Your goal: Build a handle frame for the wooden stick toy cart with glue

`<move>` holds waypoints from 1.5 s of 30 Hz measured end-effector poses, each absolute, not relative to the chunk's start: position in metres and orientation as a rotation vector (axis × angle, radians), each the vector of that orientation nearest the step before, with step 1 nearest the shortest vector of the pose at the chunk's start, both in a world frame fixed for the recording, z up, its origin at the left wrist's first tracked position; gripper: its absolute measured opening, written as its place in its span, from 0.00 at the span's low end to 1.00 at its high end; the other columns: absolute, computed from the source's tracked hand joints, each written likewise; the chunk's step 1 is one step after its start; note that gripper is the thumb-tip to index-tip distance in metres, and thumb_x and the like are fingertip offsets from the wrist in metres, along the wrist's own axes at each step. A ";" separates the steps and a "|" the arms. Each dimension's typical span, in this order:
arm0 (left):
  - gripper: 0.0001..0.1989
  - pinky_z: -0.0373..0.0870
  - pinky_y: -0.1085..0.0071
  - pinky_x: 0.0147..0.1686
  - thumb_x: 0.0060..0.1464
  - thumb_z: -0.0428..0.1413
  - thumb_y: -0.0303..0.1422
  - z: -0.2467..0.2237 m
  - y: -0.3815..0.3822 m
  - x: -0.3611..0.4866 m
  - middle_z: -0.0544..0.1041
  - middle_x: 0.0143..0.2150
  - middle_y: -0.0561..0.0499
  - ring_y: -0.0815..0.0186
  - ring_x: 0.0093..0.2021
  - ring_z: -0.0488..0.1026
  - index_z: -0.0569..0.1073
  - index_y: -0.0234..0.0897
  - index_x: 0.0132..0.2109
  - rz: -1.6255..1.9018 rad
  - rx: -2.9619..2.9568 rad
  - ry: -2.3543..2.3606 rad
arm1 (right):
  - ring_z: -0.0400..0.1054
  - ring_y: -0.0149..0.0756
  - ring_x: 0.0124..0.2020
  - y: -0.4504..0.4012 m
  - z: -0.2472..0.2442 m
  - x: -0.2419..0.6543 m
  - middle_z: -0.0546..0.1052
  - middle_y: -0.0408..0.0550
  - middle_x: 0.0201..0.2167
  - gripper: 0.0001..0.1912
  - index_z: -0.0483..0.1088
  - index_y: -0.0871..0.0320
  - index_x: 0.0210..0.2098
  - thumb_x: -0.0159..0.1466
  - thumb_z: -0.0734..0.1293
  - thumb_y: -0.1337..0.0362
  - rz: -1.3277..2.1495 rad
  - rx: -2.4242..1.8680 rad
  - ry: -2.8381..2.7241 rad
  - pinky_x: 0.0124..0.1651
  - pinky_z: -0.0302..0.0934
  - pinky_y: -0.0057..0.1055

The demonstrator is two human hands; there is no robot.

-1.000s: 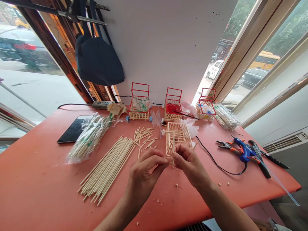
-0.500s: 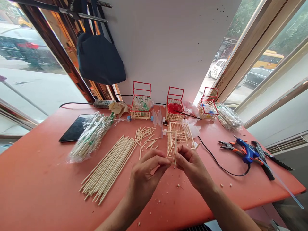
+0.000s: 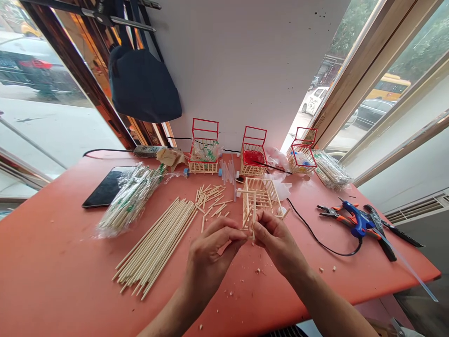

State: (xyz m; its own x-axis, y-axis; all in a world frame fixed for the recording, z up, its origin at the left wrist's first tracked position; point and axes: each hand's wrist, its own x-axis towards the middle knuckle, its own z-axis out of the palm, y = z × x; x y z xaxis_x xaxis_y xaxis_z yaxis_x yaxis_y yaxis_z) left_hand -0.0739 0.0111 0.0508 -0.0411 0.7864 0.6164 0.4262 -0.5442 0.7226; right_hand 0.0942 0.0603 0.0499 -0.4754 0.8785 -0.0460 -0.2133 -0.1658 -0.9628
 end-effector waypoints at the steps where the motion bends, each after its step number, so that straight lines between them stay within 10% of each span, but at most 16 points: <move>1: 0.09 0.74 0.80 0.39 0.55 0.63 0.18 0.051 0.011 -0.074 0.79 0.37 0.53 0.70 0.37 0.79 0.80 0.38 0.37 1.612 1.926 1.289 | 0.48 0.26 0.25 0.060 0.050 0.094 0.61 0.37 0.25 0.18 0.65 0.58 0.33 0.65 0.72 0.50 1.749 -0.827 -1.296 0.29 0.46 0.25; 45: 0.08 0.76 0.76 0.37 0.55 0.63 0.20 0.052 0.009 -0.073 0.80 0.36 0.52 0.68 0.36 0.79 0.80 0.39 0.36 1.627 1.934 1.303 | 0.56 0.29 0.28 0.063 0.051 0.095 0.69 0.42 0.29 0.18 0.67 0.57 0.33 0.65 0.71 0.50 1.822 -0.750 -1.307 0.33 0.52 0.27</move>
State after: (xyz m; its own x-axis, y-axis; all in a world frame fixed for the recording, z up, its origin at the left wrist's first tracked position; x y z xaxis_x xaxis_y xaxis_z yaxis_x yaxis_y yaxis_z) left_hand -0.0728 0.0089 0.0525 -0.0514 0.7776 0.6267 0.4414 -0.5452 0.7127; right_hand 0.0950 0.0627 0.0506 -0.5403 0.8409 -0.0312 -0.2401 -0.1896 -0.9521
